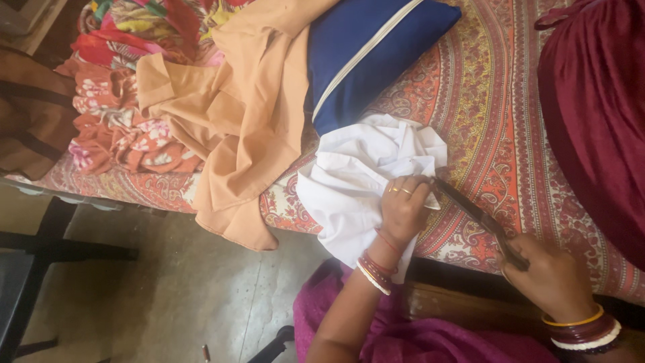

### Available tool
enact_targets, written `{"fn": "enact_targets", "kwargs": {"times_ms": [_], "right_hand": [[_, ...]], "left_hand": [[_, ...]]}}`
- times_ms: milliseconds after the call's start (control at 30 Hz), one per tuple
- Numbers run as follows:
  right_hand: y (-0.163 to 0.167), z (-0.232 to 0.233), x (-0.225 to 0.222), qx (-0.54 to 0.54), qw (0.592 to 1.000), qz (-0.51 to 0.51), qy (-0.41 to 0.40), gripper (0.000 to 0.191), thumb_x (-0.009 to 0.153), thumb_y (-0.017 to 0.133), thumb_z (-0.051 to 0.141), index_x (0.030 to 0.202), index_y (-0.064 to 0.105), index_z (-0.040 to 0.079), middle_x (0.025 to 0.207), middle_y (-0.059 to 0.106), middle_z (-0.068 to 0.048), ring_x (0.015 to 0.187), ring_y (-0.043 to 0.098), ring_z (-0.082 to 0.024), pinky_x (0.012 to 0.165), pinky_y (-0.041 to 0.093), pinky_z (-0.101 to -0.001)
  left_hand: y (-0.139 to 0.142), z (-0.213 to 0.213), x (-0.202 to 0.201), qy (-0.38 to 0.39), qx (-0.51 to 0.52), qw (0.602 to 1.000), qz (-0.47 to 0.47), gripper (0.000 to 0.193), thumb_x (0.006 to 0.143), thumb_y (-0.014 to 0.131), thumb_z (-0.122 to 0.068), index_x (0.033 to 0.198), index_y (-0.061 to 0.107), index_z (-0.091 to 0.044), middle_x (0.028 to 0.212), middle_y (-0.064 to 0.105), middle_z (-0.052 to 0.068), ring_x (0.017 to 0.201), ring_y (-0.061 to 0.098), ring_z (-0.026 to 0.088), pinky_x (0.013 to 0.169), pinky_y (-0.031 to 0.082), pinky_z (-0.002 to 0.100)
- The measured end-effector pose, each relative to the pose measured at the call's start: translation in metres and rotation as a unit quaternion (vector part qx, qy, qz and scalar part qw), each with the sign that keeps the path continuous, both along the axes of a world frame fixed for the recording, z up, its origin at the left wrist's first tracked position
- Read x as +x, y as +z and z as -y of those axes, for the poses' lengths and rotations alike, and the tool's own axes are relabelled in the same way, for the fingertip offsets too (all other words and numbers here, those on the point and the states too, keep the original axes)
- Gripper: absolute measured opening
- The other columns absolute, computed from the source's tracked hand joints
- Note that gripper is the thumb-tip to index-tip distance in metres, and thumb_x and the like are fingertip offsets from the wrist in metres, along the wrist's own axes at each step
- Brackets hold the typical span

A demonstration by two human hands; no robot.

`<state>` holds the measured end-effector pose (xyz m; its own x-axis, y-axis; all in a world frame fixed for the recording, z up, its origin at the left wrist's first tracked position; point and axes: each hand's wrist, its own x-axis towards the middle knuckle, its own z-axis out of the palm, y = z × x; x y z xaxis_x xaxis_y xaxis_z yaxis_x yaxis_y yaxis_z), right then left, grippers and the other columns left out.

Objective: The person sits at a bed and hand-sews a white garment with a needle and thread, making repeated stitches in the fabric. Near the end they pick up scissors and cut the thread, then continue handling the needle and garment.

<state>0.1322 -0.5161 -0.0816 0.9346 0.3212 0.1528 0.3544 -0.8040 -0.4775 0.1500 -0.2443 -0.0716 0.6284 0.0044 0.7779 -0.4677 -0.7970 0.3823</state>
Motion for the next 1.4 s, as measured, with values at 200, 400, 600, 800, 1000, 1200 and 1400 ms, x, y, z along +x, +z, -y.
{"fn": "enact_targets", "kwargs": {"times_ms": [200, 400, 600, 800, 1000, 1200, 1400], "right_hand": [[0.002, -0.002, 0.003, -0.023, 1.0, 0.001, 0.001, 0.029, 0.074, 0.084, 0.024, 0.094, 0.069, 0.01, 0.074, 0.07, -0.009, 0.066, 0.069, -0.027, 0.063, 0.054, -0.0413], [0.002, -0.005, 0.007, -0.081, 0.996, -0.041, -0.02, 0.031, 0.079, 0.086, 0.033, 0.094, 0.07, 0.01, 0.071, 0.07, -0.01, 0.065, 0.07, -0.027, 0.063, 0.055, -0.0418], [0.002, -0.006, 0.015, -0.001, 1.0, 0.0, 0.028, 0.03, 0.078, 0.083, 0.03, 0.096, 0.069, 0.01, 0.075, 0.072, -0.012, 0.069, 0.072, -0.029, 0.063, 0.055, -0.042], [-0.009, -0.005, 0.02, -0.051, 0.998, -0.025, -0.005, 0.03, 0.082, 0.083, 0.032, 0.098, 0.069, 0.011, 0.072, 0.07, -0.014, 0.069, 0.071, -0.032, 0.064, 0.055, -0.0447], [-0.013, -0.002, 0.024, -0.02, 0.998, 0.017, 0.05, 0.029, 0.08, 0.081, 0.035, 0.088, 0.067, 0.011, 0.068, 0.066, -0.011, 0.062, 0.067, -0.03, 0.06, 0.052, -0.0454], [0.005, -0.007, 0.019, 0.051, 0.998, -0.045, 0.009, 0.03, 0.076, 0.078, 0.044, 0.088, 0.073, 0.016, 0.054, 0.064, -0.001, 0.047, 0.059, -0.017, 0.043, 0.046, -0.0371], [0.015, -0.005, 0.023, -0.086, 0.991, 0.094, 0.033, 0.056, 0.065, 0.085, 0.061, 0.07, 0.063, 0.009, 0.056, 0.059, -0.006, 0.043, 0.054, -0.022, 0.048, 0.043, -0.0396]], "left_hand": [[0.001, 0.0, 0.001, -0.005, 0.001, 1.0, 0.002, 0.026, 0.074, 0.068, 0.002, 0.099, 0.064, -0.005, 0.106, 0.065, 0.005, 0.095, 0.061, 0.027, 0.083, 0.047, 0.04], [-0.002, 0.0, 0.001, -0.002, 0.005, 1.0, 0.007, 0.024, 0.075, 0.068, 0.001, 0.098, 0.063, -0.005, 0.107, 0.064, 0.006, 0.095, 0.061, 0.028, 0.083, 0.047, 0.04], [-0.006, 0.0, 0.002, -0.001, 0.008, 1.0, 0.002, 0.028, 0.072, 0.066, 0.003, 0.098, 0.062, -0.005, 0.108, 0.064, 0.006, 0.096, 0.061, 0.028, 0.083, 0.047, 0.041], [-0.005, -0.001, 0.001, -0.006, 0.004, 1.0, 0.001, 0.026, 0.072, 0.067, 0.002, 0.095, 0.061, -0.007, 0.106, 0.063, 0.006, 0.094, 0.06, 0.028, 0.082, 0.047, 0.041], [-0.004, 0.0, 0.002, -0.01, 0.007, 1.0, 0.001, 0.027, 0.071, 0.068, 0.001, 0.095, 0.061, -0.006, 0.105, 0.062, 0.006, 0.094, 0.06, 0.028, 0.082, 0.047, 0.041], [-0.004, -0.001, 0.001, -0.014, 0.006, 1.0, 0.003, 0.028, 0.07, 0.066, 0.002, 0.097, 0.062, -0.006, 0.106, 0.062, 0.006, 0.095, 0.06, 0.028, 0.083, 0.046, 0.041], [-0.005, -0.001, 0.002, -0.011, 0.002, 1.0, 0.012, 0.028, 0.07, 0.065, 0.004, 0.097, 0.061, -0.005, 0.107, 0.063, 0.007, 0.095, 0.061, 0.029, 0.083, 0.047, 0.041]]}}
